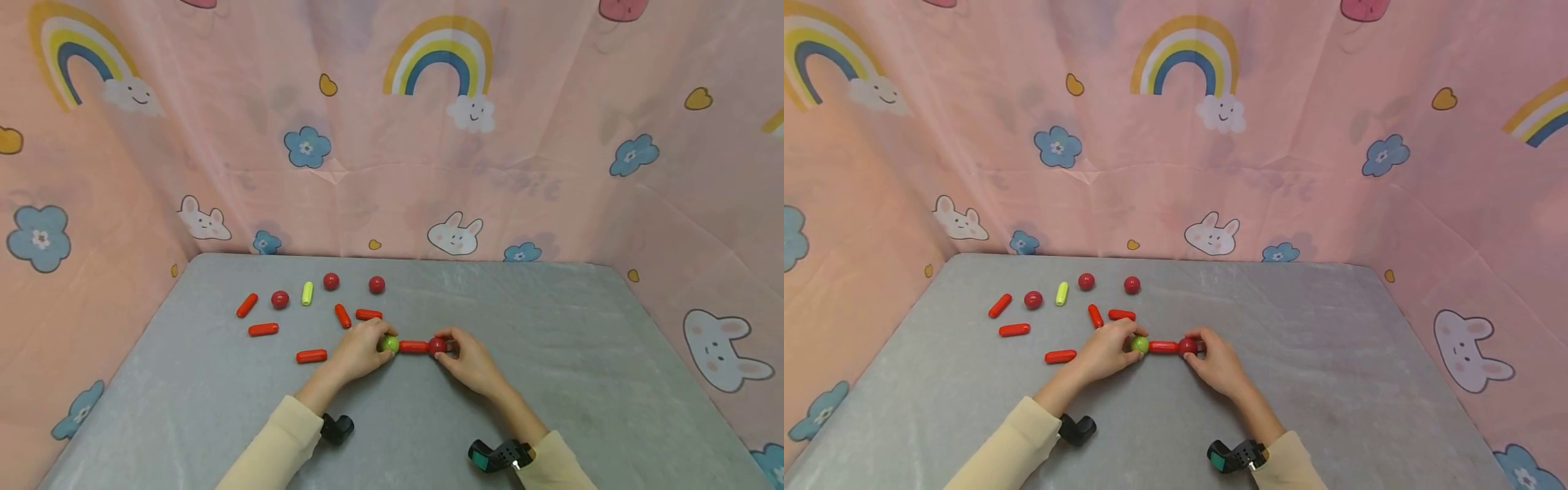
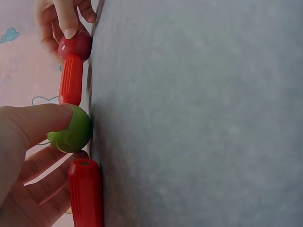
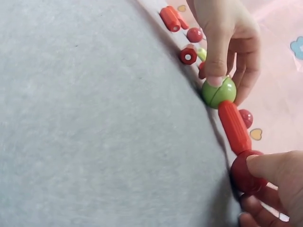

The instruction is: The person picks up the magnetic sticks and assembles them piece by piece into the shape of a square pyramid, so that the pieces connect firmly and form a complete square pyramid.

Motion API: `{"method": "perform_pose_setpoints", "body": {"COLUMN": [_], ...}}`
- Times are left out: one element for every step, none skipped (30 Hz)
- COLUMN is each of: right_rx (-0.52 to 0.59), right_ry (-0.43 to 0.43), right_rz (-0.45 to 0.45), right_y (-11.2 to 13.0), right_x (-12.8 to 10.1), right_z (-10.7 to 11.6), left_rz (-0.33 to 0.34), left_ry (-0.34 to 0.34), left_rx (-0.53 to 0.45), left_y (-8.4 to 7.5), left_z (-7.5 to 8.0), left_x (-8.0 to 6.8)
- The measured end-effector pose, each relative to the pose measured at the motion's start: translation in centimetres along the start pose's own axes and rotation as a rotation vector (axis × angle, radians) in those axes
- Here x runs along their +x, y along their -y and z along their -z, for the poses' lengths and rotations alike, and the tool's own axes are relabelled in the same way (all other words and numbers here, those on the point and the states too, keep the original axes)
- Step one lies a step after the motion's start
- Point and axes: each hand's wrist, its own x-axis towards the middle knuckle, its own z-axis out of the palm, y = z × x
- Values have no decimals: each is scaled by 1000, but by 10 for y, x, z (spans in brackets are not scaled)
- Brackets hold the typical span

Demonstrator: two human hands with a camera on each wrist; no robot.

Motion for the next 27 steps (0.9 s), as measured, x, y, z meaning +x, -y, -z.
{"method": "perform_pose_setpoints", "body": {"right_rx": [-9,-15,-24,-33,-39,-43,-50,-61,-75,-83,-89,-94,-96,-97,-98,-103,-110,-114,-122,-127,-133,-135,-131,-125,-123,-123,-124], "right_ry": [7,14,20,26,31,34,37,38,39,43,45,48,53,62,72,81,88,97,104,111,115,119,124,131,135,139,141], "right_rz": [9,20,34,47,59,72,82,97,112,124,136,148,156,162,163,164,163,163,165,169,177,185,195,204,215,224,233], "right_y": [1,1,2,2,3,4,5,6,7,8,9,10,12,13,14,15,17,18,19,20,21,22,23,24,24,25,25], "right_x": [0,1,1,2,3,3,4,4,5,5,6,6,7,7,7,7,7,8,8,8,8,8,8,8,8,9,9], "right_z": [0,1,2,2,3,3,3,3,2,1,0,-1,-2,-3,-4,-5,-7,-8,-9,-9,-10,-10,-10,-10,-10,-10,-10], "left_rz": [-2,-4,-7,-10,-13,-16,-17,-19,-22,-24,-27,-31,-34,-40,-44,-49,-55,-60,-67,-74,-80,-88,-94,-99,-102,-104,-105], "left_ry": [2,3,4,5,7,10,15,20,26,32,38,43,48,53,57,62,65,69,71,73,73,73,71,70,69,70,71], "left_rx": [1,2,3,1,-1,-3,-7,-13,-18,-24,-27,-33,-38,-44,-47,-53,-57,-63,-67,-71,-72,-76,-76,-76,-74,-73,-73], "left_y": [0,0,1,1,1,1,1,2,2,2,2,2,2,2,2,2,2,2,2,2,1,1,1,1,1,1,1], "left_z": [0,0,0,1,1,1,1,2,2,2,2,2,2,2,2,2,1,1,0,0,0,-1,-1,-1,-2,-2,-2], "left_x": [0,0,0,0,1,1,1,1,1,2,2,2,2,3,3,4,4,5,5,6,6,6,7,7,8,8,8]}}
